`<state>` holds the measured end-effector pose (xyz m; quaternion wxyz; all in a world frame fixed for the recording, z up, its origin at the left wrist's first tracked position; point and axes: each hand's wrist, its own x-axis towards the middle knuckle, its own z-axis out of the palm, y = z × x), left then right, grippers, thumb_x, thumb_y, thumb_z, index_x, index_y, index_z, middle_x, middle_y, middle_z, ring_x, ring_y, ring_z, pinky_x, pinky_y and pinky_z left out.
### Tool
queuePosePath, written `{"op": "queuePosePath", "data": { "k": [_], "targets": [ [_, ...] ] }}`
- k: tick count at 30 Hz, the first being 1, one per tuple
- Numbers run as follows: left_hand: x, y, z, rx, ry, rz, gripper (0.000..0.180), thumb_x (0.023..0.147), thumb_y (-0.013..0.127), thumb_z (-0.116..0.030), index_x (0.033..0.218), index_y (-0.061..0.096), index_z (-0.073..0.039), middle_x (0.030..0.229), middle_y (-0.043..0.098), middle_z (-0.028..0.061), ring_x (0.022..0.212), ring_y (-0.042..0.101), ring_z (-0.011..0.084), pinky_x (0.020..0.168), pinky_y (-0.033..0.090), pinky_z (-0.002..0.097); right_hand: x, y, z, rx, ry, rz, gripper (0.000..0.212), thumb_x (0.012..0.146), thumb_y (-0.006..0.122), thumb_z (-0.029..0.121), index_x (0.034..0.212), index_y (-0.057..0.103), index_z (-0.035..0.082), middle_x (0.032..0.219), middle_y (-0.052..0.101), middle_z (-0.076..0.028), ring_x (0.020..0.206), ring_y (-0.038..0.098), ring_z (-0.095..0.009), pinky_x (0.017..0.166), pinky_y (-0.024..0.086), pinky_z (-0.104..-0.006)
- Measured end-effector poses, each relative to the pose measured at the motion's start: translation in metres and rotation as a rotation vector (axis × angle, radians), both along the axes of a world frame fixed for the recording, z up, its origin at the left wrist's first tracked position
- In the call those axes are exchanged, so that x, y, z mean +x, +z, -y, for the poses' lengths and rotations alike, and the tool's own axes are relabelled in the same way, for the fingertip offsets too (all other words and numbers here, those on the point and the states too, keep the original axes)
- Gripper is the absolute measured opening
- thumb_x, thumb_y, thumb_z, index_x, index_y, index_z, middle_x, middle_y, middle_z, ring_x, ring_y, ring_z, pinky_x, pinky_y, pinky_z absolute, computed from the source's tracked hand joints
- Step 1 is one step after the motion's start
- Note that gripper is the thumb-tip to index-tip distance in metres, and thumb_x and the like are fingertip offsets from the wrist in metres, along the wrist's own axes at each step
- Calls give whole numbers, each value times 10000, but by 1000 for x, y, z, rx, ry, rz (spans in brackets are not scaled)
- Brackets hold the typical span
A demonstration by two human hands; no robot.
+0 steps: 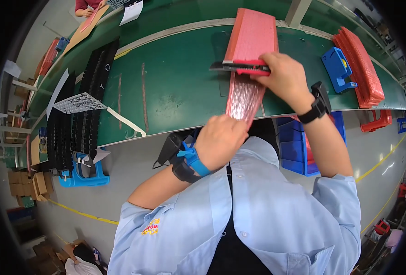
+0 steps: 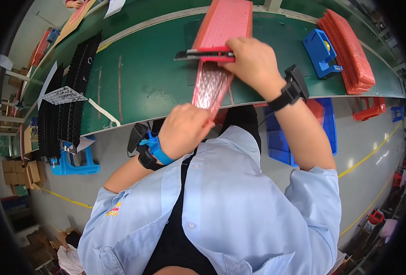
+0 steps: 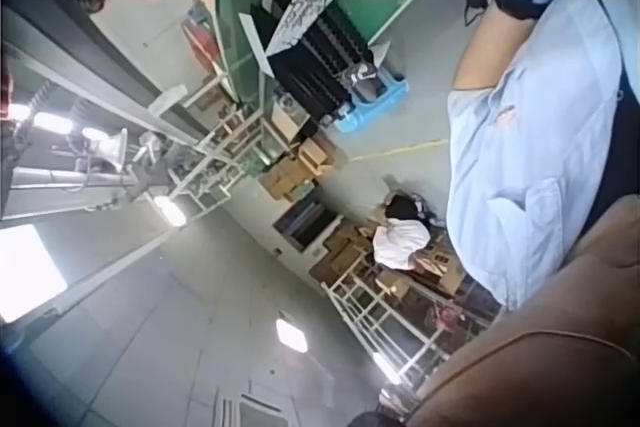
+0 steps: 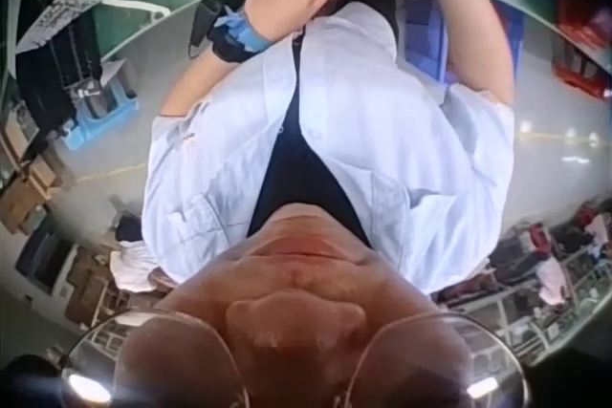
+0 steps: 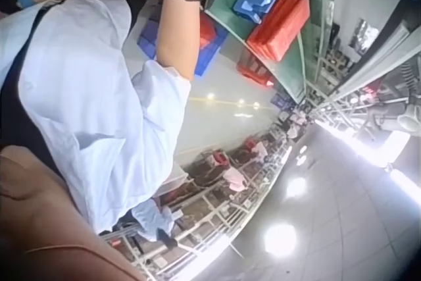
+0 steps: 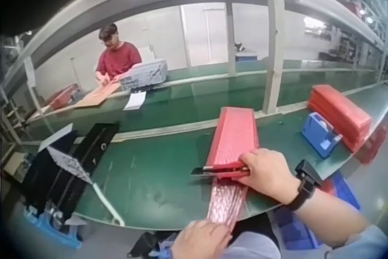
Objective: The person wraps a circuit board in pink bubble wrap, cuts the excess with a utility knife, and secures it with tape before repeating the process with a second board.
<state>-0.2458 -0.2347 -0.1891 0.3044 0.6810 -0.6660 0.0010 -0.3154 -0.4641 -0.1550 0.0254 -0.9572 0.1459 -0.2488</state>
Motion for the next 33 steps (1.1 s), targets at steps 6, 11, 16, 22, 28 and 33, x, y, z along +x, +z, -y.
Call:
{"op": "queuePosePath", "data": {
  "k": [6,11,16,22,28,33],
  "targets": [
    [11,23,13,114,255,186,153,791,698,-176,851,603,-72,751,602,98,808,587,288,727,446,409,38,14,19,-36,-126,4,342,726,786,341,929,649,102,855,664,-87,840,649,-308,685,519,-417],
    [26,21,13,-1,-82,81,156,807,688,-198,882,630,-74,755,608,93,796,588,287,726,454,410,45,6,12,-38,-118,-60,367,736,779,364,956,645,103,863,670,-93,838,654,-307,688,521,-410],
    [41,15,0,148,-20,75,132,820,677,-200,888,636,-94,766,602,81,834,581,285,756,457,417,26,-5,10,2,-78,-88,394,731,785,361,984,633,101,866,673,-97,846,657,-303,699,522,-404],
    [46,13,11,147,-21,106,173,835,678,-247,941,648,-114,852,593,50,886,566,268,778,446,412,21,-6,15,67,-112,-79,414,726,791,364,997,626,98,876,678,-103,854,657,-307,705,521,-408],
    [45,25,15,80,-250,88,242,877,652,-325,1048,660,-154,999,593,26,937,555,265,783,417,388,19,-2,-2,122,-149,-73,442,738,786,380,1031,628,89,895,685,-115,860,659,-320,710,520,-409],
    [52,29,12,164,-216,144,258,871,658,-362,1024,658,-154,1012,610,41,956,566,257,771,419,380,3,6,-43,238,-205,-98,474,747,781,399,1058,634,73,891,685,-142,864,661,-331,716,516,-413]
  ]
}}
